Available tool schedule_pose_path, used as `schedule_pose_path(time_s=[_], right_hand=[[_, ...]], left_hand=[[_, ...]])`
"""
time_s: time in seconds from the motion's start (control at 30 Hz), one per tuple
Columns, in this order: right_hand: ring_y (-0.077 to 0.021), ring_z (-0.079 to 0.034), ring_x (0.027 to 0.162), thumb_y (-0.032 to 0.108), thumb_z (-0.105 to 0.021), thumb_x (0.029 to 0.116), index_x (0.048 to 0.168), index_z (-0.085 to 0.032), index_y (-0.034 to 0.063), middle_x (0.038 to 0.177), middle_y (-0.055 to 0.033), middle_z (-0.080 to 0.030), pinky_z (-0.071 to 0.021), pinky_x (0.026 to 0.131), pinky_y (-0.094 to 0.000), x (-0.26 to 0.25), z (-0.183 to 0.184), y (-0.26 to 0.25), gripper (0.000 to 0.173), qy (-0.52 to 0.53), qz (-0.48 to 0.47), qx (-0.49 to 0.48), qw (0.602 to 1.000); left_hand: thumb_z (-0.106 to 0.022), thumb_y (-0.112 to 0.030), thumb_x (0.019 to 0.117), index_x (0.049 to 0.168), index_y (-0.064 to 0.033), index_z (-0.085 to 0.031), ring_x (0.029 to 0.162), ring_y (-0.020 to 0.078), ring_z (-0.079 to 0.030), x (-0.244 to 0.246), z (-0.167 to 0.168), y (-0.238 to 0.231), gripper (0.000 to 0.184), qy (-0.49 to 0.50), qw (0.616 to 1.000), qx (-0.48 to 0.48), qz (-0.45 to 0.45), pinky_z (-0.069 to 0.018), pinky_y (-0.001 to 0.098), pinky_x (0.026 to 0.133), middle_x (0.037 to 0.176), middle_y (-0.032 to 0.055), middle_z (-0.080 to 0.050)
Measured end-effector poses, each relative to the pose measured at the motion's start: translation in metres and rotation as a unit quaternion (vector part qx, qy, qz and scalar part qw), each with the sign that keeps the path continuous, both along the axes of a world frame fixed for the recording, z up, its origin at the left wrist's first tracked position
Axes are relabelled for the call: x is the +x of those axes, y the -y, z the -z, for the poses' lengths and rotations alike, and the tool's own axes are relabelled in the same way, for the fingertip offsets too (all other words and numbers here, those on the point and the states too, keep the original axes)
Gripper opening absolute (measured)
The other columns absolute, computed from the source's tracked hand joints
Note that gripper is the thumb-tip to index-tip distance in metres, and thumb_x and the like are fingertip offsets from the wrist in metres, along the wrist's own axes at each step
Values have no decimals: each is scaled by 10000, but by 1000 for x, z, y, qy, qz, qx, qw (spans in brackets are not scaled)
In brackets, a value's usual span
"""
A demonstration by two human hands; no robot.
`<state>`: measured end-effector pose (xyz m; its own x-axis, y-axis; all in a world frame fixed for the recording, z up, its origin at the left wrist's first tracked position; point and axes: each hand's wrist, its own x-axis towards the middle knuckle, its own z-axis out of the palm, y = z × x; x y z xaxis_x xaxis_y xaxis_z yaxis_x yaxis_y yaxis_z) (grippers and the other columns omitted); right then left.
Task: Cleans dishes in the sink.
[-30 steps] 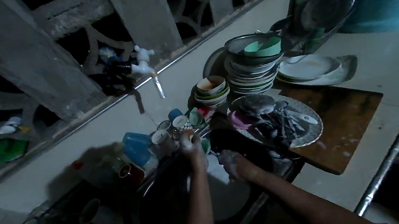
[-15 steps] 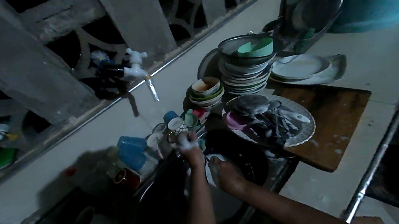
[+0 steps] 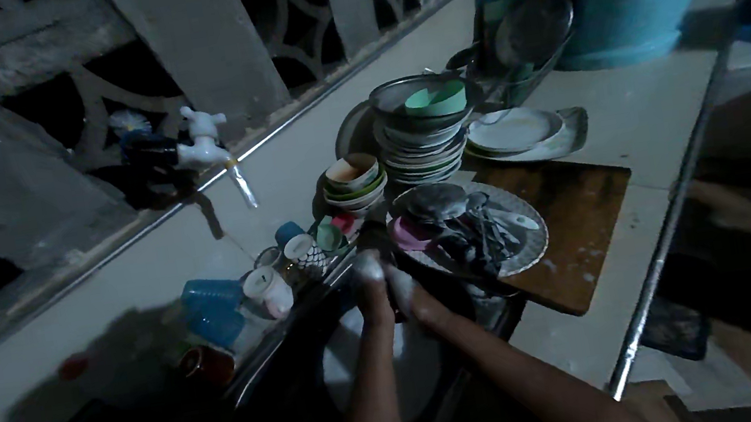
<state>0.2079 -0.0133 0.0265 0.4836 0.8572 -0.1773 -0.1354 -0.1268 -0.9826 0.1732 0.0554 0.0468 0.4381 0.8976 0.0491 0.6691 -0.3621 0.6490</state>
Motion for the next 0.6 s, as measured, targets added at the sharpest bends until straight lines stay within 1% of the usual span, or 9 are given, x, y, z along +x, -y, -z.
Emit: schedule_pose_path(time_s=[0.07, 0.1, 0.13, 0.2, 0.3, 0.33, 0.37, 0.47, 0.6], right_hand=[[-185, -619, 993, 187, -332, 1128, 1319, -553, -41, 1139, -164, -625, -527, 860, -335, 16, -10, 9, 370, 59, 25, -7, 998], [-222, -608, 1127, 106, -355, 1110, 1339, -546, -92, 1238, -217, -622, -487, 991, -343, 26, -12, 13, 358, 148, 12, -26, 989], [-291, -592, 1221, 58, -390, 1090, 1342, -547, -121, 1296, -271, -609, -446, 1071, -397, 36, -15, 16, 347, 230, 1, -54, 972], [-316, -601, 1196, 56, -435, 1076, 1320, -570, -95, 1267, -271, -620, -461, 1052, -433, 54, -18, 11, 317, 224, 59, -60, 971], [-211, -600, 904, 185, -418, 1113, 1264, -559, -53, 1051, -172, -611, -525, 824, -381, 77, -15, 1, 315, 32, 176, 33, 983], [-196, -603, 795, 223, -405, 1117, 1246, -547, -35, 965, -145, -601, -541, 726, -370, 85, -14, -2, 322, 30, 201, 39, 978], [-233, -633, 796, 232, -407, 1117, 1272, -544, -43, 980, -175, -624, -557, 728, -404, 95, -14, -3, 344, 71, 223, 14, 972], [-462, -594, 1188, 121, -518, 1058, 1399, -460, -117, 1304, -343, -571, -471, 1021, -586, 137, -21, 2, 420, 231, 188, -130, 946], [-491, -535, 1283, 130, -506, 1064, 1247, -567, -175, 1326, -360, -562, -428, 1066, -602, 179, -24, 6, 360, 328, 75, -298, 894]], left_hand=[[-377, -119, 1094, 1439, 71, -503, 1404, 387, -472, -3, -33, 26, 413, -145, 986, -16, 78, -348, 479, 1178, 1479, 272, -511], [-351, -104, 1094, 1494, 73, -423, 1447, 384, -420, 0, -46, 36, 443, -205, 973, -32, 96, -318, 481, 1198, 1541, 267, -443], [-347, -115, 1098, 1495, 61, -431, 1430, 378, -445, 3, -53, 46, 442, -214, 972, -27, 92, -335, 479, 1185, 1530, 256, -463], [-353, -185, 1109, 1450, 14, -518, 1343, 345, -551, 9, -44, 51, 428, -166, 983, -7, 80, -411, 478, 1131, 1452, 210, -565], [-428, -192, 1089, 1468, -34, -512, 1260, 328, -624, 12, -22, 55, 419, -103, 990, 3, 93, -476, 485, 1072, 1378, 184, -629], [-469, -187, 1078, 1478, -50, -502, 1230, 326, -642, 11, -9, 54, 424, -81, 992, 3, 97, -494, 487, 1051, 1345, 183, -647], [-499, -189, 1067, 1471, -59, -511, 1205, 327, -654, 9, 1, 54, 424, -60, 993, -5, 99, -505, 492, 1034, 1311, 186, -663], [-527, -195, 1060, 1460, -63, -516, 1196, 339, -653, -11, 20, 50, 422, -58, 991, -48, 114, -502, 514, 1032, 1296, 196, -664], [-519, -289, 1074, 1459, -47, -510, 1176, 364, -657, -56, 75, 5, 454, -95, 988, -86, 89, -506, 550, 1022, 1291, 219, -658]])
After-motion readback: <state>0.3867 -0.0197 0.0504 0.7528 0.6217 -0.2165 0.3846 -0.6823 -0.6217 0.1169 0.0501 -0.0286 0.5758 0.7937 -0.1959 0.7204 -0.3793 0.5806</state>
